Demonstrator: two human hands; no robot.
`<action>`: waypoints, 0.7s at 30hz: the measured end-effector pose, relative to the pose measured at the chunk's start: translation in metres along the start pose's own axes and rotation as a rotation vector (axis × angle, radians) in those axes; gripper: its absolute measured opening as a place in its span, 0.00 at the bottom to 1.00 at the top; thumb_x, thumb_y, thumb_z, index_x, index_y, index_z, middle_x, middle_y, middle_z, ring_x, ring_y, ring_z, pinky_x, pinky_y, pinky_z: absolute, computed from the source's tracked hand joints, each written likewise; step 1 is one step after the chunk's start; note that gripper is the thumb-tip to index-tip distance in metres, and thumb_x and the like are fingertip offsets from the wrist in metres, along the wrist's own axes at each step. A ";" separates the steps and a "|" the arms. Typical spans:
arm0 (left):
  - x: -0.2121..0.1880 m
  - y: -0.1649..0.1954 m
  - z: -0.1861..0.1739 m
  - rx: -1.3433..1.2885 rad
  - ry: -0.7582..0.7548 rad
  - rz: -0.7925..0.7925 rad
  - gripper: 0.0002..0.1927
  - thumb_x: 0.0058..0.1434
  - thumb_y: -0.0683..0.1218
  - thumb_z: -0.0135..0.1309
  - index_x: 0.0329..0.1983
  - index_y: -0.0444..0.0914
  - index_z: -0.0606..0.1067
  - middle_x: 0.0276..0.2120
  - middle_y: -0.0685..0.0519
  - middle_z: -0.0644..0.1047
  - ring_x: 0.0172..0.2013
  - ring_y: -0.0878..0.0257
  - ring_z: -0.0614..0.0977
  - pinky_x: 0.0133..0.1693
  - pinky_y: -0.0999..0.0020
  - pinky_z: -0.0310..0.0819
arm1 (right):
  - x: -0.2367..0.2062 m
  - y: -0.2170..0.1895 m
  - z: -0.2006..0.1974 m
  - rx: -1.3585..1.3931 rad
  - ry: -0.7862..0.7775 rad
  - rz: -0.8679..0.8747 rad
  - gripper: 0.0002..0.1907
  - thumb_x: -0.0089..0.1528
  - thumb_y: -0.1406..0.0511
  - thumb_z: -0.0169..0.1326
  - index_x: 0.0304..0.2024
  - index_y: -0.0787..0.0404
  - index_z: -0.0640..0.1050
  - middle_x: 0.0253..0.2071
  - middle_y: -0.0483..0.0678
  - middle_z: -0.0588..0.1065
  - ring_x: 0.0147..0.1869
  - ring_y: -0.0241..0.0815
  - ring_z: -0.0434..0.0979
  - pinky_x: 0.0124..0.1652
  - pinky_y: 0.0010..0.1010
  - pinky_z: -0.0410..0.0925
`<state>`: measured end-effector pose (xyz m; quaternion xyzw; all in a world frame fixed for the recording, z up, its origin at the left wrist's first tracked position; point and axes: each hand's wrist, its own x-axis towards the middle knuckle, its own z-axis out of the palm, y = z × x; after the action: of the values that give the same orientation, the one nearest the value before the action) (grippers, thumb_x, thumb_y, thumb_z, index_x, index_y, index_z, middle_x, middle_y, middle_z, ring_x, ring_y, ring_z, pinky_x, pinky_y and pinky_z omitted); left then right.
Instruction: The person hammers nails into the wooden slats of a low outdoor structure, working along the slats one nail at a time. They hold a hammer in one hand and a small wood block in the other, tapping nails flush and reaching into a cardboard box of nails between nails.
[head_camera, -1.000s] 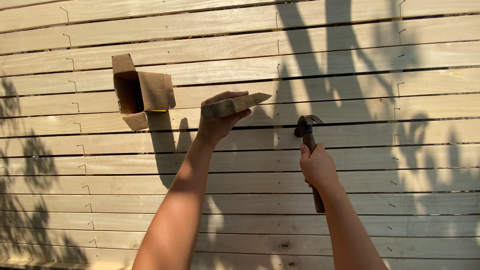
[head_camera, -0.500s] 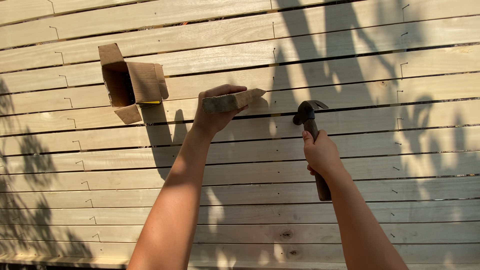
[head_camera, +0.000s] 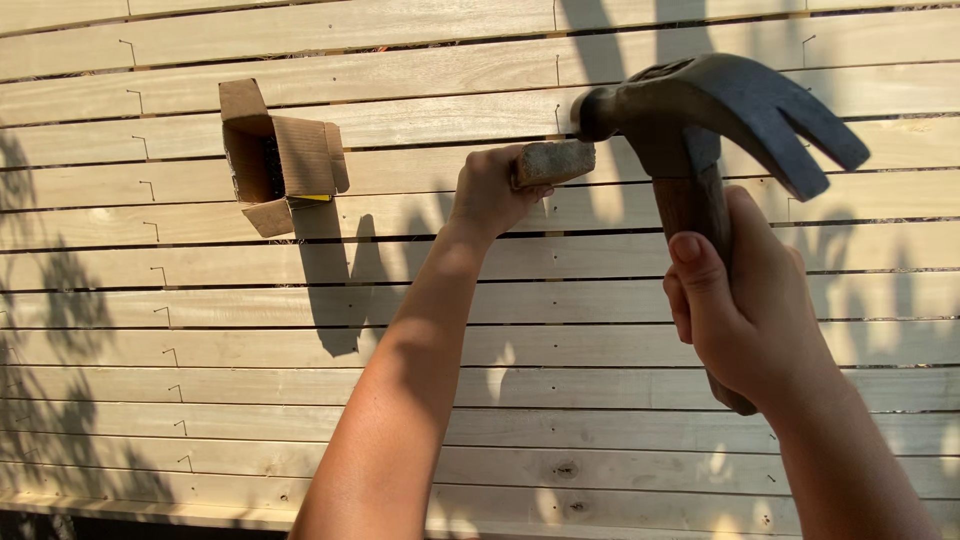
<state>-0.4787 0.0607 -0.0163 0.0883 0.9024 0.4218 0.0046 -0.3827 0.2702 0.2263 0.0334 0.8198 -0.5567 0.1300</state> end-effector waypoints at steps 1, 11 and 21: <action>0.000 0.001 0.000 -0.004 -0.006 -0.019 0.19 0.46 0.49 0.76 0.41 0.45 0.83 0.32 0.53 0.84 0.34 0.56 0.86 0.37 0.64 0.83 | 0.004 -0.001 0.004 -0.121 -0.043 0.095 0.23 0.69 0.49 0.45 0.42 0.63 0.68 0.21 0.46 0.69 0.21 0.35 0.66 0.23 0.27 0.63; -0.009 0.006 -0.002 -0.023 -0.058 -0.123 0.16 0.48 0.48 0.73 0.40 0.46 0.83 0.31 0.54 0.85 0.33 0.58 0.87 0.38 0.66 0.83 | -0.010 0.003 0.001 0.272 0.082 -0.199 0.25 0.70 0.44 0.46 0.46 0.59 0.66 0.26 0.41 0.69 0.23 0.28 0.68 0.23 0.22 0.64; -0.010 0.003 0.002 0.071 -0.153 -0.188 0.15 0.52 0.49 0.70 0.43 0.48 0.83 0.32 0.54 0.85 0.34 0.57 0.86 0.41 0.66 0.82 | -0.004 0.054 -0.006 0.120 0.054 0.164 0.27 0.68 0.44 0.44 0.42 0.63 0.67 0.22 0.45 0.68 0.19 0.33 0.67 0.21 0.26 0.63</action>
<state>-0.4687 0.0626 -0.0164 0.0351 0.9180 0.3795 0.1098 -0.3689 0.2961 0.1805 0.1230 0.7828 -0.5910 0.1508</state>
